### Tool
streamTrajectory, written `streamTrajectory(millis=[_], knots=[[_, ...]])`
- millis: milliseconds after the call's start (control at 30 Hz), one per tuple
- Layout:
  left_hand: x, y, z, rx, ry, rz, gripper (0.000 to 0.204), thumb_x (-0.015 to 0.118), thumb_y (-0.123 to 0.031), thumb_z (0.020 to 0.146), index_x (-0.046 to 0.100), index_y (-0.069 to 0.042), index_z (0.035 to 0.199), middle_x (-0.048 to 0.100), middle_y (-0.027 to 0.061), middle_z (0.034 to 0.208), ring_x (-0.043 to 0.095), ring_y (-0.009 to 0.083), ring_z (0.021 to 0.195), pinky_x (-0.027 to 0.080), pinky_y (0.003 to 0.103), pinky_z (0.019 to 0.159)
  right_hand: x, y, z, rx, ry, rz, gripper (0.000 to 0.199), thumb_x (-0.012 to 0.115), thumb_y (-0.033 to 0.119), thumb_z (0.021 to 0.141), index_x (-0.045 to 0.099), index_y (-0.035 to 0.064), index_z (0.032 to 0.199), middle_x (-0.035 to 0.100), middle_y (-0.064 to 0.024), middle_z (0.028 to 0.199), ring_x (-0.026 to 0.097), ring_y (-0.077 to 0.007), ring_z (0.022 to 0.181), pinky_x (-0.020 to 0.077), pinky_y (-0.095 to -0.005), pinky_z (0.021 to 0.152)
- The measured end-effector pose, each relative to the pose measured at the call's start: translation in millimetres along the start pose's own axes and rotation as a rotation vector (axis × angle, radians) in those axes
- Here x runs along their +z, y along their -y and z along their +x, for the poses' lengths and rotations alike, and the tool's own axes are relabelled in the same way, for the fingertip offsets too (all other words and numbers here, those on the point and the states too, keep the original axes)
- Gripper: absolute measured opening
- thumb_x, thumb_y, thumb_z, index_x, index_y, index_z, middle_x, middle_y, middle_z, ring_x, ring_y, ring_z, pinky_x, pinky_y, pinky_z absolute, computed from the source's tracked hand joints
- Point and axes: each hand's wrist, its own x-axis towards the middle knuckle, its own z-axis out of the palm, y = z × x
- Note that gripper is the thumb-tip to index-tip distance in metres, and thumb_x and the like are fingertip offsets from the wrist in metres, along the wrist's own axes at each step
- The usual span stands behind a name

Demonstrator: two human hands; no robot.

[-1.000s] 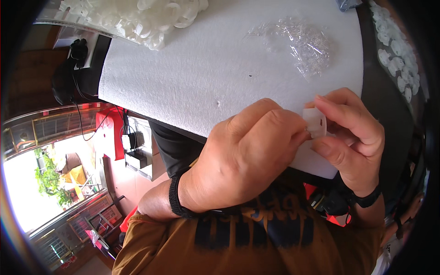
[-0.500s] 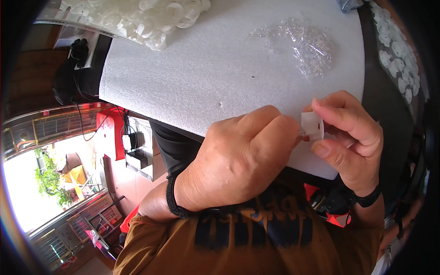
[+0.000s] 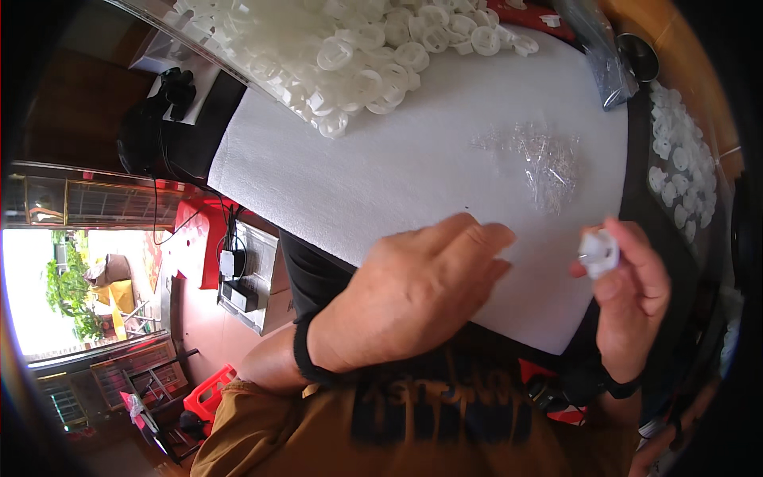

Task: Manually assemble small white and transparent plastic components by inserting metal pins or LEDs.

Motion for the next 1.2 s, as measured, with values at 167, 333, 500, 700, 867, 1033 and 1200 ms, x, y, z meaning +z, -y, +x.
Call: streamTrajectory(millis=[167, 333, 500, 700, 867, 1033, 1200], knots=[[-44.3, 17.5, 13.8, -0.132, -0.06, 0.269, 0.025, 0.061, -0.003, 0.077, 0.056, -0.002, 0.101, 0.056, 0.0105, 0.097, 0.049, 0.0133, 0.054, 0.043, 0.025, 0.053, -58.9, 56.6, 12.1, -0.114, -0.391, -0.341, 0.041, 0.039, 0.018, 0.092, 0.041, -0.0069, 0.125, 0.052, -0.0195, 0.117, 0.055, -0.0166, 0.091, 0.0418, -0.0301, 0.084], [-59.6, 41.9, 22.8, -0.205, -0.079, 0.51, 0.025, 0.061, -0.011, 0.079, 0.056, -0.003, 0.103, 0.05, 0.0134, 0.116, 0.057, 0.0193, 0.063, 0.047, 0.03, 0.06, -92.6, 76.1, 55.1, -0.279, -0.578, -0.481, 0.04, 0.054, 0.012, 0.086, 0.045, -0.0081, 0.118, 0.056, -0.0131, 0.099, 0.054, -0.0164, 0.082, 0.0416, -0.0245, 0.072], [-56.2, 59.6, 28.6, -0.238, -0.008, 0.541, 0.033, 0.06, -0.016, 0.078, 0.054, -0.001, 0.107, 0.043, 0.0167, 0.124, 0.059, 0.0321, 0.08, 0.047, 0.039, 0.076, -139.7, 63.1, 37.8, -0.237, -0.566, -0.751, 0.042, 0.036, 0.017, 0.095, 0.035, -0.0036, 0.131, 0.045, -0.0171, 0.129, 0.048, -0.0203, 0.113, 0.0317, -0.0332, 0.101], [-54.7, 59.7, 25.5, -0.246, -0.007, 0.565, 0.035, 0.06, -0.015, 0.078, 0.053, -0.001, 0.11, 0.044, 0.015, 0.121, 0.06, 0.0309, 0.078, 0.048, 0.039, 0.073, -77.2, 60.4, 30.8, -0.352, -0.697, -0.592, 0.03, 0.035, 0.016, 0.094, 0.057, -0.004, 0.097, 0.058, -0.0181, 0.102, 0.054, -0.0204, 0.09, 0.0412, -0.031, 0.08], [-53.0, 62.8, 26.8, -0.23, -0.025, 0.596, 0.035, 0.062, -0.015, 0.078, 0.054, -0.003, 0.11, 0.047, 0.0148, 0.117, 0.06, 0.0278, 0.072, 0.048, 0.036, 0.069, 2.3, 20.9, 8.8, -0.222, -0.122, -0.278, 0.032, 0.046, 0.02, 0.09, 0.044, 0.0039, 0.063, 0.043, -0.0054, 0.056, 0.044, -0.0127, 0.049, 0.0329, -0.0234, 0.046], [-62.1, 44.9, 40.3, -0.204, -0.153, 0.613, 0.031, 0.063, -0.015, 0.076, 0.056, -0.003, 0.103, 0.046, 0.0173, 0.117, 0.06, 0.033, 0.077, 0.049, 0.04, 0.069, 9.6, 21.5, 1.5, 0.111, 0.408, 0.161, 0.026, 0.054, 0.012, 0.086, 0.052, 0.0034, 0.061, 0.051, -0.0058, 0.061, 0.049, -0.0151, 0.052, 0.0379, -0.0257, 0.051], [-71.6, 65.0, 42.3, -0.305, -0.148, 0.76, 0.031, 0.062, -0.022, 0.078, 0.058, -0.006, 0.105, 0.044, 0.0208, 0.124, 0.061, 0.0267, 0.065, 0.049, 0.037, 0.068, 30.2, 47.2, 7.6, 0.216, 0.742, 0.843, 0.064, 0.041, 0.045, 0.091, 0.054, -0.0163, 0.103, 0.053, -0.0316, 0.108, 0.055, -0.0389, 0.102, 0.0456, -0.0454, 0.087]])
